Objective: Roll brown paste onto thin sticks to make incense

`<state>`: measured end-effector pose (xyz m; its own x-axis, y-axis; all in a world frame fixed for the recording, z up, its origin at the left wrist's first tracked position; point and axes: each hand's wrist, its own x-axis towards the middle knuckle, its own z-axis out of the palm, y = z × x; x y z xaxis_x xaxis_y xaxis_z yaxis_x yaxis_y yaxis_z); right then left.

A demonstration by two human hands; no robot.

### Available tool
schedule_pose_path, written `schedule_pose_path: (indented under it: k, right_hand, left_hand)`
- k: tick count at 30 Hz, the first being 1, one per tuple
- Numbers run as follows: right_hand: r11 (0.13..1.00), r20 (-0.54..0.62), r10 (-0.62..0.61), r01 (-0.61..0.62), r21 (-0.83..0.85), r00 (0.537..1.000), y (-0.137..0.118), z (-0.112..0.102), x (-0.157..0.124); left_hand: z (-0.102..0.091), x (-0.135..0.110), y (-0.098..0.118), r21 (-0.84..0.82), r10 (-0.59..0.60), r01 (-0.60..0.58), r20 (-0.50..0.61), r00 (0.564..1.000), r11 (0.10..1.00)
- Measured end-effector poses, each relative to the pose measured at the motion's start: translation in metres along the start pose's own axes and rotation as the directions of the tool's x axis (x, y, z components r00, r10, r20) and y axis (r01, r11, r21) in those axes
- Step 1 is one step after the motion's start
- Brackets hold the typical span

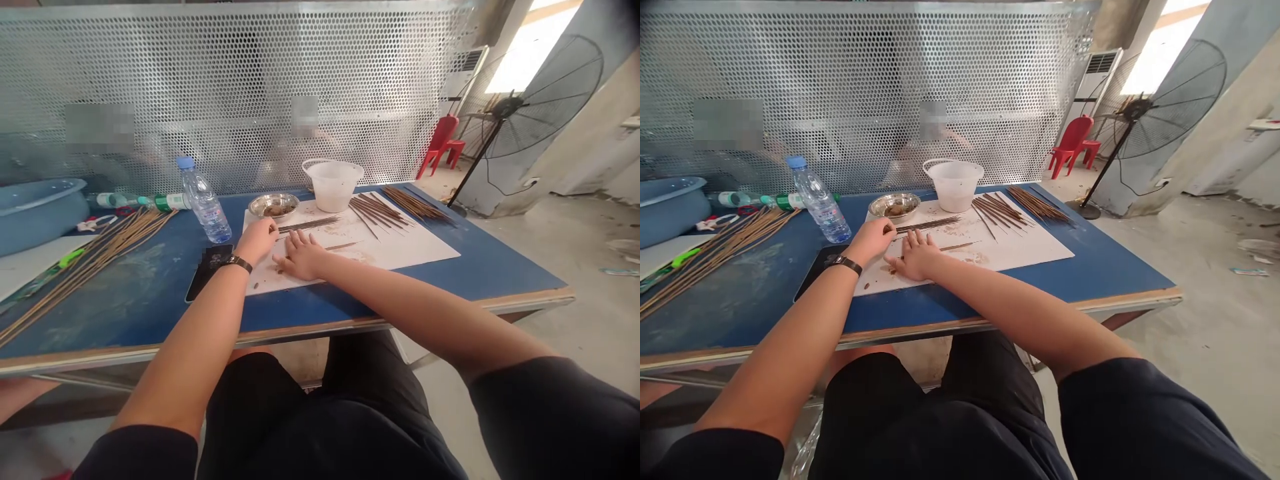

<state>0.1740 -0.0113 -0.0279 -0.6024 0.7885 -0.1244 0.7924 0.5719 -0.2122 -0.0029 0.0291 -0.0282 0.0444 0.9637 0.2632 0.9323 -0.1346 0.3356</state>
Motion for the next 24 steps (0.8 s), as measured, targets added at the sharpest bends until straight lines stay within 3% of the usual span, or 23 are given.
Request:
schedule_pose_path:
  k: [3,7,11,14,19,24]
  right_hand:
    - [0.998,-0.004,-0.053,0.053,-0.028,0.999,-0.002,0.005,-0.018]
    - [0.987,-0.047,-0.159,0.158,-0.012,0.986,-0.006,0.020,-0.063]
    - [0.984,-0.045,-0.177,0.179,0.025,0.983,-0.012,0.025,-0.089]
    - [0.989,-0.024,-0.145,0.145,0.025,0.989,-0.016,0.022,-0.080]
    - [0.998,0.004,-0.058,0.058,0.018,0.998,-0.021,0.012,-0.032]
    - [0.995,-0.148,-0.087,0.079,-0.056,0.985,0.004,-0.019,-0.008]
  left_hand:
    - [-0.001,0.000,0.001,-0.002,-0.015,0.014,-0.030,0.999,1.000]
    - [-0.001,0.000,0.004,-0.021,-0.024,0.024,-0.025,0.999,0.999]
    - [-0.002,-0.001,0.007,-0.040,-0.017,0.017,-0.020,1.000,0.999]
    - [-0.002,-0.001,0.007,-0.052,-0.019,0.019,-0.007,1.000,0.998]
    - [-0.004,-0.003,0.006,-0.028,-0.037,0.037,-0.018,0.999,0.999]
    - [-0.009,-0.001,0.005,-0.001,-0.001,0.000,-0.016,1.000,1.000]
